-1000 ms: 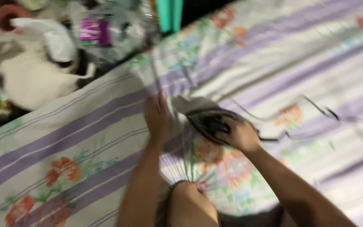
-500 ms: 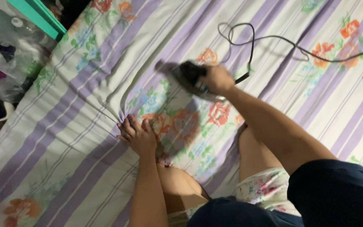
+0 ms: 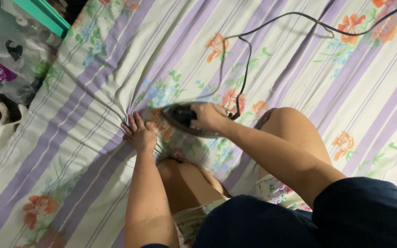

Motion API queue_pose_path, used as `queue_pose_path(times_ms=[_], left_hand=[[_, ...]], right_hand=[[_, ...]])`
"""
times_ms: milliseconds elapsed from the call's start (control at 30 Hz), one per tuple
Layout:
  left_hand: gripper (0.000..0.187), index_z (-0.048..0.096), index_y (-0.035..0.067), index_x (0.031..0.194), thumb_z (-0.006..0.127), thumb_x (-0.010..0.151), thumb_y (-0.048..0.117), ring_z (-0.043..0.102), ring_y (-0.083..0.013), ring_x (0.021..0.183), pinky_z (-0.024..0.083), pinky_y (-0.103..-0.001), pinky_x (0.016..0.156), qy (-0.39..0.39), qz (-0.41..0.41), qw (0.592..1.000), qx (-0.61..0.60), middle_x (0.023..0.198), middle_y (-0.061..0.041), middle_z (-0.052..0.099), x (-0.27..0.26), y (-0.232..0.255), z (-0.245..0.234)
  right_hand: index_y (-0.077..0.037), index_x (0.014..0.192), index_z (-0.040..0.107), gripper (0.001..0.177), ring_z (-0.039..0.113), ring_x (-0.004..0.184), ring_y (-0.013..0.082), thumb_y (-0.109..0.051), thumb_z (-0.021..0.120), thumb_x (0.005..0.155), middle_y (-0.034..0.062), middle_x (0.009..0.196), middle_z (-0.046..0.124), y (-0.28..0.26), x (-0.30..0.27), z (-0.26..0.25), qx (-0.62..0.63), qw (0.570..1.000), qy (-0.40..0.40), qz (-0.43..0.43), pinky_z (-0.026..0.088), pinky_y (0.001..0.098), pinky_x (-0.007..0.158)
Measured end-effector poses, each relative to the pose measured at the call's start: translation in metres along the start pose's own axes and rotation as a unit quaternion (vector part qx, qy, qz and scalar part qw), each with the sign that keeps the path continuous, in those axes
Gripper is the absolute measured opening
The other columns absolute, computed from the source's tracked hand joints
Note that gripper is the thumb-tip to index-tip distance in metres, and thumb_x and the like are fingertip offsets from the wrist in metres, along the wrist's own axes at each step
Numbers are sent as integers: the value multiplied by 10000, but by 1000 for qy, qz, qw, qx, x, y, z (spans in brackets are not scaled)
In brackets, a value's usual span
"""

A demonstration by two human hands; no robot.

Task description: The person irons a bedsheet on a bed using an electric iron, straightening and folding the sheet by hand between ironing sections.

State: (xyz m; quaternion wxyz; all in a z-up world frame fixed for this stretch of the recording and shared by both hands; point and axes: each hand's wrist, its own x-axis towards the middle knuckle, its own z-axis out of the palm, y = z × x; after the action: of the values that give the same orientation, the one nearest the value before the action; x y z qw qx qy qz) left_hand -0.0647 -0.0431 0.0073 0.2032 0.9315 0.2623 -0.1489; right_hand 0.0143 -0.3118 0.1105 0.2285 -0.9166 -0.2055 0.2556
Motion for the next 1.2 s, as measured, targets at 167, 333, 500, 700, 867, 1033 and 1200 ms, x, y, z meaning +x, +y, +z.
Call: queue_pose_path(times_ms=[167,333,500,700,867,1033,1200], left_hand=[[757,166,279,1654,467,964,355,-45,-457,1560,69,-672,1209,-33,-1,999,27,1740,-41,41,11,-10,3],[717,173,249,1659,463,1025,414,-24,-454,1572,95,-707,1207,-32,10,999,36,1744,-67,63,17,-8,3],[690,180,254,1656,441,1036,410,-38,-460,1570,123,-710,1200,-14,-3,999,31,1746,-63,69,12,-5,8],[694,171,255,1659,433,1040,425,-53,-451,1578,124,-701,1209,-13,-11,999,37,1747,-59,59,11,-5,8],[696,159,259,1659,420,1039,437,-69,-447,1569,104,-700,1209,-20,-17,999,48,1746,-57,32,17,-6,9],[706,141,263,1664,413,1042,452,-75,-446,1565,89,-709,1208,-41,-15,998,55,1742,-57,23,20,-11,8],[705,125,277,1655,403,1038,473,-80,-432,1579,103,-716,1198,-50,-26,997,58,1751,-50,28,21,-13,10]], right_hand=[[-111,1180,681,436,705,1001,377,-287,755,788,187,1084,738,-3,-32,-8,-17,1000,4,4,543,506,875],[-157,1314,664,509,719,957,394,-311,747,836,206,1050,740,78,-6,-56,-41,991,80,100,557,497,881],[-118,1200,722,387,726,930,394,-297,720,857,219,984,746,129,3,-111,0,968,179,174,574,480,842],[-193,1222,727,482,713,881,415,-288,707,751,226,947,734,94,-26,-59,50,989,73,119,570,501,790],[-137,1088,702,377,744,867,361,-350,761,783,165,932,754,15,-85,13,-54,997,-56,-6,583,489,803],[-144,1200,647,480,740,835,377,-389,769,805,177,937,745,34,-95,-4,-50,996,-70,-16,575,523,753],[-169,1253,687,537,726,879,398,-242,750,725,185,1010,754,130,-65,-67,-23,986,161,37,578,492,772]])
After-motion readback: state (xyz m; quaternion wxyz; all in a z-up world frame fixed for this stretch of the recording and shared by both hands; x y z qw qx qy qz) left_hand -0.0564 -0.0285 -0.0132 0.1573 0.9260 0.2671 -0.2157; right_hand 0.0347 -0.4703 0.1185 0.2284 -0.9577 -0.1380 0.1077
